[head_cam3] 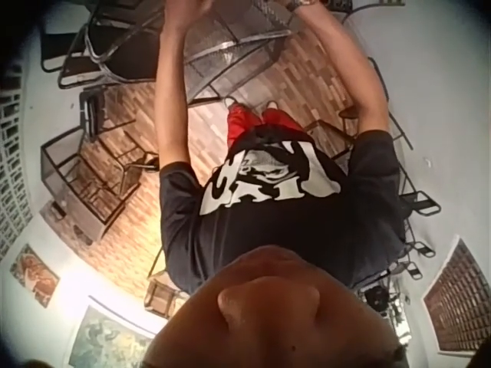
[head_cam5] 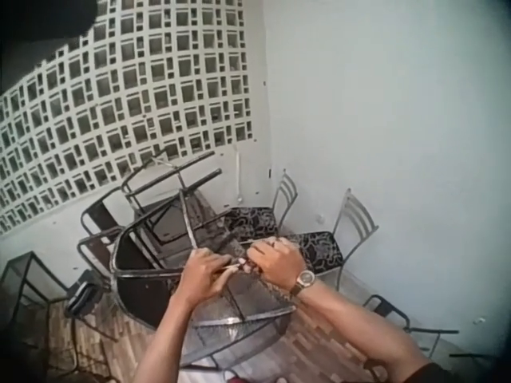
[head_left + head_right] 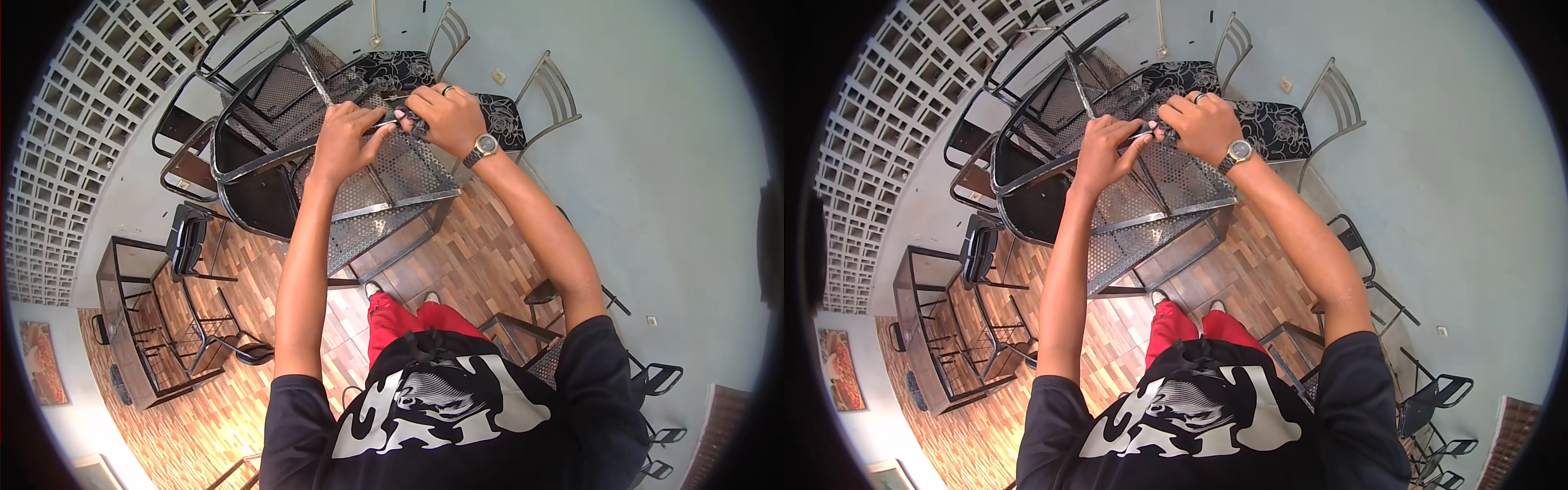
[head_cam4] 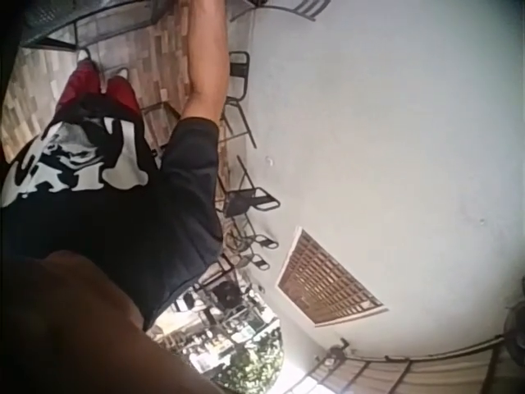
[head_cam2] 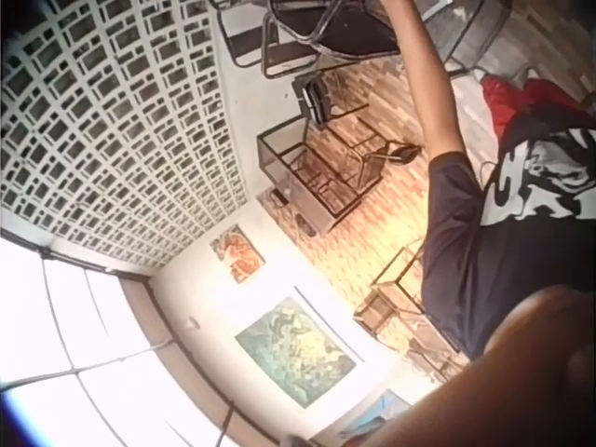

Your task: Wiping down metal chairs with a cleaning cloth in a cafe area.

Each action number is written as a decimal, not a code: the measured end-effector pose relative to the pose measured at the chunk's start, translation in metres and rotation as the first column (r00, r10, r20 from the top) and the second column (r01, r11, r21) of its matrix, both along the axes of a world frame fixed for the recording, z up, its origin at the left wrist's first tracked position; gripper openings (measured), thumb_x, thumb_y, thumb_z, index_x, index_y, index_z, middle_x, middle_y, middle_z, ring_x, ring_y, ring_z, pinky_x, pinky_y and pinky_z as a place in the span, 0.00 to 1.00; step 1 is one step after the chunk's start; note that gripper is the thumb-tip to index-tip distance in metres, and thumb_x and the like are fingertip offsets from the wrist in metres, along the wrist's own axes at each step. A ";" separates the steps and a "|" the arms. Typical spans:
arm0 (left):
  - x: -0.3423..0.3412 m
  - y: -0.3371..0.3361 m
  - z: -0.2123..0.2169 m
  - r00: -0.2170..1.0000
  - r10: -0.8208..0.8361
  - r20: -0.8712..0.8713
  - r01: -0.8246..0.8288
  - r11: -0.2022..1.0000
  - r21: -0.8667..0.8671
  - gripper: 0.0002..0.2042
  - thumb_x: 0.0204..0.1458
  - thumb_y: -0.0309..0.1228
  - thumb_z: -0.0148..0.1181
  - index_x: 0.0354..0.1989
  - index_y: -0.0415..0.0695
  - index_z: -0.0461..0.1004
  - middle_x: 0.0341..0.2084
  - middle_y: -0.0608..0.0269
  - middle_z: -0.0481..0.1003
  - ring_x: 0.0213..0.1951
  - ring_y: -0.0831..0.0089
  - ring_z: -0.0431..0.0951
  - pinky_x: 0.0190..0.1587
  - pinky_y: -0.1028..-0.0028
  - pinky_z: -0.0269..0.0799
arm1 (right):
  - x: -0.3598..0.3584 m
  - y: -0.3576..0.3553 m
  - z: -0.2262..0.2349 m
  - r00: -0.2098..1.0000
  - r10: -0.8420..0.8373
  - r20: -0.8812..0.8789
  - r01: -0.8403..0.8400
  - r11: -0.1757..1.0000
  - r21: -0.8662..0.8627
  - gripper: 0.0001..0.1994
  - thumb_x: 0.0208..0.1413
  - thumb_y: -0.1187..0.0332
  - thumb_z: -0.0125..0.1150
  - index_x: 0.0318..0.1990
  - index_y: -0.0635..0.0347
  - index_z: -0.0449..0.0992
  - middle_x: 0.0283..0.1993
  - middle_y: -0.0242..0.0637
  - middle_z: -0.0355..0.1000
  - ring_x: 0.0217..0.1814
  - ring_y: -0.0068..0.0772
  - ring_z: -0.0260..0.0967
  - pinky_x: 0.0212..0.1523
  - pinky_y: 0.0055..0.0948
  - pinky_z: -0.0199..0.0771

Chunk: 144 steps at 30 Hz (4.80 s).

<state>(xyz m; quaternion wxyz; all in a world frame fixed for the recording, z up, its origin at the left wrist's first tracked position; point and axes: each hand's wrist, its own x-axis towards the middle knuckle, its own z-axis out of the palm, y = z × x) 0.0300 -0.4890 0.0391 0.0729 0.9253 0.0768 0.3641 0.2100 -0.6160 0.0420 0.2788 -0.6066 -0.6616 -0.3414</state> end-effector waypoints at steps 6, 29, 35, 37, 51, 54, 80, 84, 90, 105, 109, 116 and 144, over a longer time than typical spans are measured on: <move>-0.001 -0.002 0.002 1.000 -0.021 -0.006 0.021 1.000 -0.021 0.12 0.51 0.35 0.68 0.41 0.44 0.83 0.29 0.64 0.80 0.34 0.65 0.73 0.44 0.66 0.65 | -0.013 0.011 -0.003 0.999 0.034 -0.019 -0.035 0.998 -0.048 0.12 0.40 0.65 0.70 0.34 0.47 0.74 0.34 0.25 0.72 0.34 0.32 0.75 0.34 0.34 0.75; 0.000 0.000 0.000 1.000 -0.014 -0.009 0.014 1.000 0.001 0.16 0.55 0.40 0.67 0.42 0.40 0.82 0.28 0.62 0.80 0.33 0.65 0.73 0.43 0.67 0.64 | 0.004 -0.003 0.013 0.990 -0.101 -0.094 0.085 0.983 -0.160 0.11 0.53 0.57 0.66 0.34 0.51 0.73 0.30 0.31 0.74 0.34 0.40 0.76 0.34 0.39 0.76; 0.000 0.003 -0.001 0.999 -0.049 -0.020 0.049 0.999 0.003 0.12 0.49 0.31 0.68 0.40 0.39 0.82 0.31 0.61 0.80 0.35 0.62 0.73 0.44 0.65 0.65 | -0.018 0.022 0.008 0.981 -0.072 -0.179 0.029 0.972 -0.233 0.11 0.53 0.56 0.65 0.33 0.50 0.72 0.30 0.32 0.74 0.32 0.43 0.76 0.29 0.42 0.76; -0.002 0.003 0.001 0.999 -0.033 -0.027 0.033 0.999 -0.016 0.12 0.49 0.32 0.67 0.41 0.41 0.82 0.32 0.61 0.81 0.36 0.62 0.74 0.47 0.65 0.65 | -0.018 0.019 0.009 0.984 -0.047 -0.174 0.009 0.977 -0.213 0.11 0.53 0.56 0.65 0.34 0.50 0.73 0.29 0.31 0.74 0.32 0.42 0.76 0.29 0.42 0.76; -0.011 0.001 0.000 1.000 -0.007 0.015 0.006 0.997 0.077 0.19 0.52 0.36 0.67 0.51 0.44 0.78 0.52 0.56 0.76 0.61 0.54 0.70 0.63 0.59 0.64 | 0.008 -0.005 0.008 0.984 -0.120 -0.134 0.109 0.990 -0.090 0.10 0.54 0.57 0.63 0.31 0.51 0.73 0.29 0.30 0.73 0.31 0.41 0.73 0.32 0.40 0.74; -0.024 0.001 -0.007 0.992 0.123 0.036 -0.125 0.989 0.081 0.27 0.49 0.38 0.68 0.59 0.43 0.72 0.61 0.53 0.70 0.67 0.52 0.65 0.68 0.55 0.60 | 0.000 -0.004 0.013 0.965 -0.217 -0.146 0.189 0.964 -0.186 0.12 0.51 0.55 0.66 0.32 0.50 0.75 0.31 0.29 0.75 0.33 0.41 0.77 0.34 0.39 0.77; -0.057 0.013 -0.002 0.985 0.116 -0.128 -0.114 0.993 0.020 0.41 0.44 0.35 0.65 0.72 0.48 0.59 0.71 0.57 0.60 0.70 0.56 0.61 0.73 0.58 0.52 | -0.034 0.019 0.012 0.994 0.090 -0.059 -0.105 0.932 -0.348 0.24 0.49 0.55 0.70 0.52 0.54 0.73 0.44 0.36 0.72 0.41 0.44 0.76 0.39 0.40 0.79; -0.052 0.012 -0.005 0.985 0.124 -0.117 -0.125 0.992 0.000 0.42 0.43 0.35 0.66 0.72 0.48 0.59 0.71 0.57 0.60 0.71 0.56 0.61 0.73 0.57 0.51 | -0.026 0.030 0.015 0.986 0.165 -0.001 -0.154 0.914 -0.374 0.21 0.53 0.50 0.67 0.43 0.56 0.72 0.42 0.38 0.73 0.39 0.46 0.78 0.35 0.41 0.79; -0.054 0.009 -0.003 0.986 0.119 -0.115 -0.120 0.993 -0.007 0.42 0.42 0.37 0.66 0.71 0.46 0.60 0.71 0.58 0.61 0.70 0.58 0.62 0.72 0.57 0.52 | -0.041 0.042 0.019 0.978 -0.098 -0.183 0.010 0.902 -0.431 0.18 0.59 0.49 0.59 0.41 0.55 0.77 0.34 0.40 0.79 0.36 0.50 0.78 0.35 0.47 0.78; -0.053 0.017 -0.012 0.994 0.092 -0.065 -0.091 0.996 0.008 0.41 0.44 0.38 0.65 0.71 0.45 0.60 0.70 0.57 0.61 0.70 0.61 0.62 0.71 0.57 0.54 | -0.053 0.022 0.003 0.999 0.034 -0.012 -0.036 0.978 -0.207 0.27 0.37 0.75 0.69 0.51 0.50 0.76 0.45 0.31 0.74 0.43 0.41 0.75 0.45 0.39 0.76; -0.052 0.015 -0.014 0.992 0.113 -0.049 -0.113 0.994 -0.004 0.41 0.43 0.39 0.66 0.71 0.45 0.61 0.70 0.58 0.62 0.69 0.60 0.64 0.71 0.57 0.55 | -0.048 0.025 0.008 0.998 -0.019 -0.057 -0.004 0.929 -0.369 0.23 0.43 0.75 0.63 0.51 0.49 0.76 0.47 0.30 0.75 0.42 0.46 0.76 0.41 0.42 0.77; -0.052 0.015 -0.012 0.994 0.099 -0.037 -0.099 0.995 -0.016 0.40 0.43 0.39 0.65 0.70 0.45 0.62 0.70 0.58 0.62 0.68 0.61 0.64 0.70 0.56 0.55 | -0.050 0.038 0.015 0.970 -0.133 -0.202 0.044 0.918 -0.394 0.18 0.60 0.46 0.60 0.44 0.50 0.77 0.37 0.38 0.79 0.39 0.51 0.77 0.33 0.49 0.75; -0.054 0.017 -0.014 0.989 0.127 -0.071 -0.130 0.991 -0.037 0.39 0.46 0.37 0.65 0.71 0.50 0.61 0.71 0.65 0.61 0.70 0.66 0.63 0.71 0.57 0.52 | -0.044 0.026 -0.016 0.999 -0.043 -0.007 0.044 0.997 0.067 0.15 0.57 0.54 0.66 0.44 0.53 0.79 0.43 0.30 0.78 0.44 0.36 0.77 0.42 0.35 0.73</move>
